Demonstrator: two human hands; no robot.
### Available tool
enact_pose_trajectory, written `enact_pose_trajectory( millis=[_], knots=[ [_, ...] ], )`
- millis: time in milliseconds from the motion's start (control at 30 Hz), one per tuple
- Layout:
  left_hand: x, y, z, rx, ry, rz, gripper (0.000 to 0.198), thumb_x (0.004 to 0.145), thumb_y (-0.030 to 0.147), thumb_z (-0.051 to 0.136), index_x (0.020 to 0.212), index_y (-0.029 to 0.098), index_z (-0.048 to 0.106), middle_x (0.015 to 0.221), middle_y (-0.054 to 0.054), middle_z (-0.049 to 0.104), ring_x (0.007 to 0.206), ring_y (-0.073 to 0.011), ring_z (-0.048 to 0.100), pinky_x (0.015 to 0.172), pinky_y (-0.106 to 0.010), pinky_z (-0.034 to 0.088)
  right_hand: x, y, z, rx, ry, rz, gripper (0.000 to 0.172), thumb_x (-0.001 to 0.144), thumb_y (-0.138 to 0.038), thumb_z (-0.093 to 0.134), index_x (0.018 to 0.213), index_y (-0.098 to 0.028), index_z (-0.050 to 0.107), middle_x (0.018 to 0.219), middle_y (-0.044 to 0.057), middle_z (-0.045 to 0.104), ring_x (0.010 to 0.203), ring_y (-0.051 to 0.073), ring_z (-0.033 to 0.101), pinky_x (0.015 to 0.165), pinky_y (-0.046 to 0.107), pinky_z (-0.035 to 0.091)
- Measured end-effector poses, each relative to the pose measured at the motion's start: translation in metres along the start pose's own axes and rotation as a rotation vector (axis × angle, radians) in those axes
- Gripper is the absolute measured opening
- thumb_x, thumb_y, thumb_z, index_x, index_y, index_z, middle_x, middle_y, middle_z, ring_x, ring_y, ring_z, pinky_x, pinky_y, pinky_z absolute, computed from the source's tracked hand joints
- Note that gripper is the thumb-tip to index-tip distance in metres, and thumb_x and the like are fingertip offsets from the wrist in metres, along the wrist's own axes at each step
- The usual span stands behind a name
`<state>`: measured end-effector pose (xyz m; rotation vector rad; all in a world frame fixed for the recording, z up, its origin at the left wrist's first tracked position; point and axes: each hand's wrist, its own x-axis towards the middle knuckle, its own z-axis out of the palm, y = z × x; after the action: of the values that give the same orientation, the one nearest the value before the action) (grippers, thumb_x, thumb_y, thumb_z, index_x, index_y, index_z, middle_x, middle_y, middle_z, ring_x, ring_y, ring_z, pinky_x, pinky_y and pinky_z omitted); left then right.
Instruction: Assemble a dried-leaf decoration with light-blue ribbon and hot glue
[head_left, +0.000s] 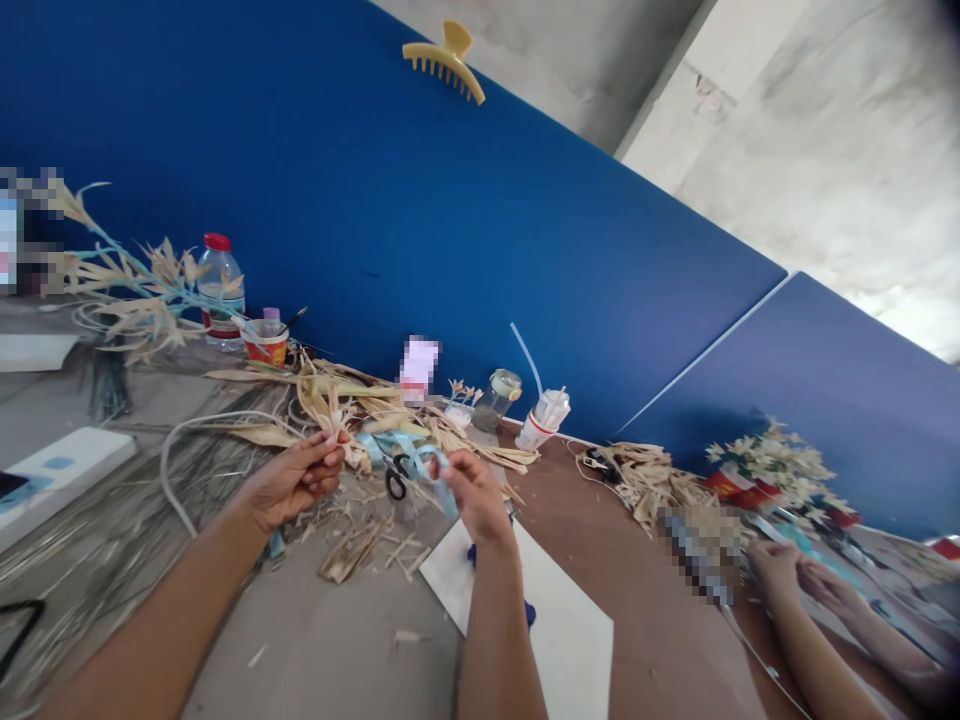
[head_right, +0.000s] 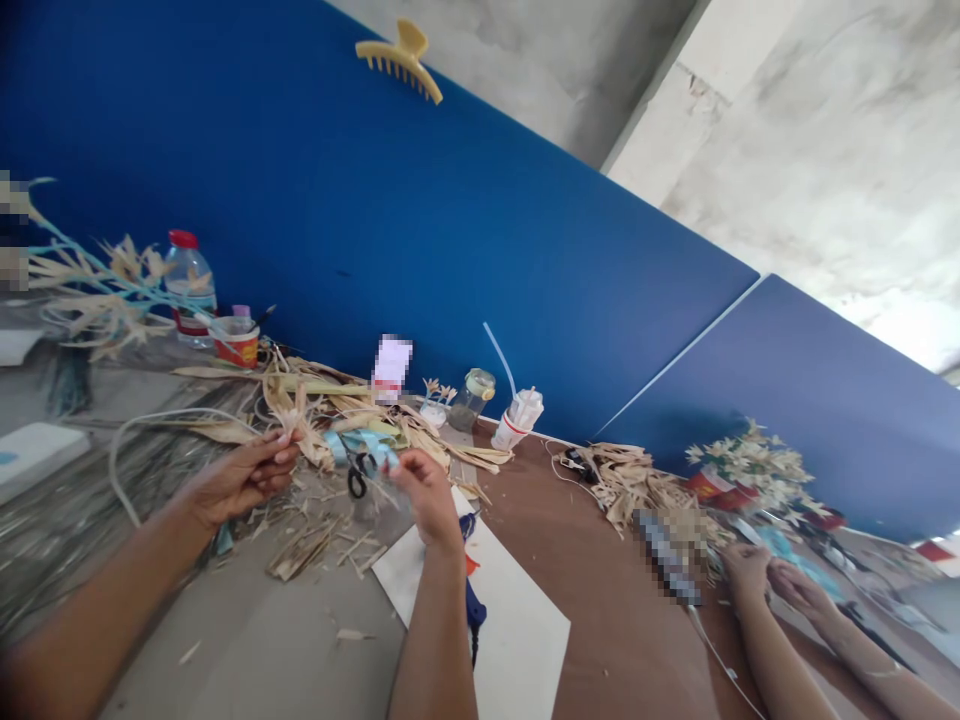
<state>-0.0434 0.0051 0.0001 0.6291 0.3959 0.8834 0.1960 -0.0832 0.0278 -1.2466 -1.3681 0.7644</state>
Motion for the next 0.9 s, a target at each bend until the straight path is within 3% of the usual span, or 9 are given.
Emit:
enact_pose_trajectory(
  millis=[100,200,300,400,533,633,800,900],
  knots=[
    [-0.002,0.0,0.005,-0.009,0.016,0.0,0.01,0.078,0.011,0.061,0.089,0.012,0.059,0.06,0.005,0.048,0.036,0.0008,0.029,0.036,-0.012,0.031,-0.001,-0.01,-0.006,0.409,0.266,-0.108,0.021,0.076,-0.044,0.052,0.073,-0.023,0.05,0.096,0.005,0.066,0.064,0.014,0.057,0.068,0.034,0.048],
    [-0.003,-0.003,0.009,0.013,0.011,-0.016,0.01,0.078,0.013,0.062,0.088,0.012,0.06,0.061,0.004,0.051,0.035,0.0014,0.028,0.035,-0.011,0.029,-0.002,-0.015,-0.005,0.57,0.325,-0.164,0.016,0.077,-0.039,0.054,0.076,-0.024,0.05,0.099,0.004,0.065,0.053,0.01,0.05,0.067,0.035,0.048],
    [-0.003,-0.009,0.013,0.052,-0.048,-0.051,0.01,0.077,0.013,0.063,0.087,0.012,0.06,0.069,0.0,0.059,0.036,0.0021,0.027,0.035,-0.011,0.027,-0.002,-0.018,0.006,0.627,0.209,-0.125,0.014,0.073,-0.03,0.058,0.084,-0.025,0.053,0.094,0.002,0.067,0.043,0.006,0.04,0.058,0.029,0.045],
    [-0.005,-0.015,0.016,0.073,-0.094,-0.079,0.009,0.078,0.014,0.063,0.086,0.012,0.061,0.084,-0.007,0.065,0.037,0.0028,0.028,0.036,-0.012,0.028,-0.002,-0.017,0.026,0.521,0.032,0.03,0.017,0.069,-0.023,0.061,0.085,-0.022,0.057,0.082,0.001,0.068,0.042,0.006,0.038,0.045,0.022,0.034],
    [-0.006,-0.02,0.017,0.071,-0.044,-0.045,0.01,0.074,0.014,0.068,0.08,0.013,0.061,0.08,-0.003,0.064,0.039,0.0014,0.033,0.038,-0.014,0.031,-0.003,-0.012,0.048,0.43,-0.192,0.168,0.012,0.067,-0.017,0.06,0.079,-0.02,0.059,0.069,0.0,0.066,0.044,0.007,0.04,0.044,0.021,0.031],
    [-0.006,-0.023,0.015,0.083,-0.059,-0.033,0.011,0.073,0.016,0.07,0.079,0.012,0.062,0.07,0.0,0.061,0.038,0.0007,0.034,0.039,-0.015,0.031,-0.003,-0.008,0.05,0.555,-0.31,0.193,0.016,0.066,-0.019,0.062,0.081,-0.02,0.059,0.07,0.0,0.066,0.043,0.007,0.04,0.043,0.021,0.031],
    [-0.006,-0.025,0.013,0.073,-0.092,-0.013,0.012,0.074,0.017,0.069,0.084,0.012,0.064,0.075,-0.002,0.062,0.037,0.0013,0.031,0.037,-0.016,0.029,-0.001,-0.004,0.044,0.581,-0.294,0.179,0.022,0.066,-0.019,0.066,0.088,-0.02,0.059,0.068,-0.001,0.066,0.046,0.007,0.045,0.046,0.02,0.034],
    [-0.005,-0.023,0.015,0.067,-0.074,0.024,0.012,0.076,0.016,0.066,0.085,0.011,0.064,0.074,-0.003,0.063,0.038,0.0009,0.029,0.037,-0.015,0.029,-0.004,-0.005,0.04,0.472,-0.495,0.272,0.021,0.068,-0.022,0.066,0.088,-0.02,0.061,0.065,-0.002,0.065,0.049,0.008,0.048,0.051,0.02,0.038]
  ],
)
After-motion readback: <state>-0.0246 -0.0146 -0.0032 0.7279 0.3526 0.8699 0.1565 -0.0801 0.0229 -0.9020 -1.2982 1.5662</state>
